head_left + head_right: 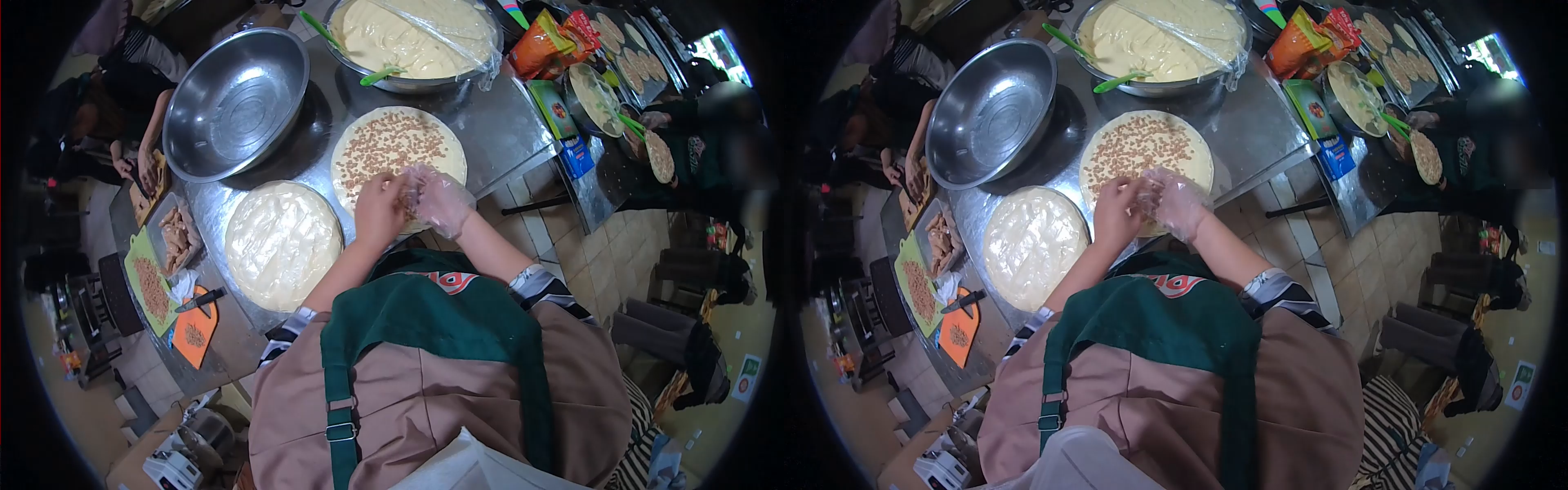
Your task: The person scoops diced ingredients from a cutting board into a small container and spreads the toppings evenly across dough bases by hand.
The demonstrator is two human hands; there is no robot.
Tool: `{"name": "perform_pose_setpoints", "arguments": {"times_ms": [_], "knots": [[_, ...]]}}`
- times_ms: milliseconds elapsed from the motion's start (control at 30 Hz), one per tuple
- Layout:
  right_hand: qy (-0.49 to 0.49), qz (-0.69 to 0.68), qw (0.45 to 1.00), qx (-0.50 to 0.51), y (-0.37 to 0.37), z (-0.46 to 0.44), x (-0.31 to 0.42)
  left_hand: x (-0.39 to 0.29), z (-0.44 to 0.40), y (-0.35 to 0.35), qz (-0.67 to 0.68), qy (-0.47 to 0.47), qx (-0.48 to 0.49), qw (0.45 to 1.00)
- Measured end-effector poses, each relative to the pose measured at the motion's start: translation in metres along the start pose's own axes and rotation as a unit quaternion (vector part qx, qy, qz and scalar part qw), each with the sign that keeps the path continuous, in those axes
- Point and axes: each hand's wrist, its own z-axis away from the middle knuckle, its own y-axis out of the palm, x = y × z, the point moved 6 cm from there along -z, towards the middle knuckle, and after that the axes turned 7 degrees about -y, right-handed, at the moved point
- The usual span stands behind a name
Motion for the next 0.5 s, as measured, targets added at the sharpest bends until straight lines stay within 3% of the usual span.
{"name": "perform_pose_setpoints", "arguments": {"times_ms": [33,100,267,300,333,367,433,500], "knots": [[0.003,0.002,1.000,0.004,0.002,-0.003,-0.002,-0.005,-0.004,0.005,-0.003,-0.003,-0.003,1.000],[-0.003,0.034,0.997,-0.071,-0.008,-0.008,-0.002,-0.022,-0.008,0.020,-0.110,0.084,0.022,0.990],[0.013,-0.002,1.000,-0.008,-0.004,-0.005,0.013,-0.003,-0.016,0.025,0.004,-0.030,-0.004,1.000],[0.025,-0.025,0.999,0.007,-0.002,-0.003,0.017,0.014,-0.014,0.034,0.180,-0.167,0.061,0.967],[0.028,-0.024,0.999,0.006,-0.011,-0.006,0.019,0.027,-0.007,0.047,0.346,-0.295,0.123,0.882],[0.051,-0.040,0.998,0.021,-0.022,-0.012,0.019,0.030,-0.006,0.049,0.347,-0.298,0.121,0.881],[0.076,-0.055,0.995,0.033,-0.035,-0.012,0.025,0.034,0.001,0.055,0.506,-0.356,0.130,0.775],[0.136,-0.129,0.981,0.049,-0.041,-0.004,0.029,0.037,0.008,0.055,0.522,-0.370,0.134,0.757]]}}
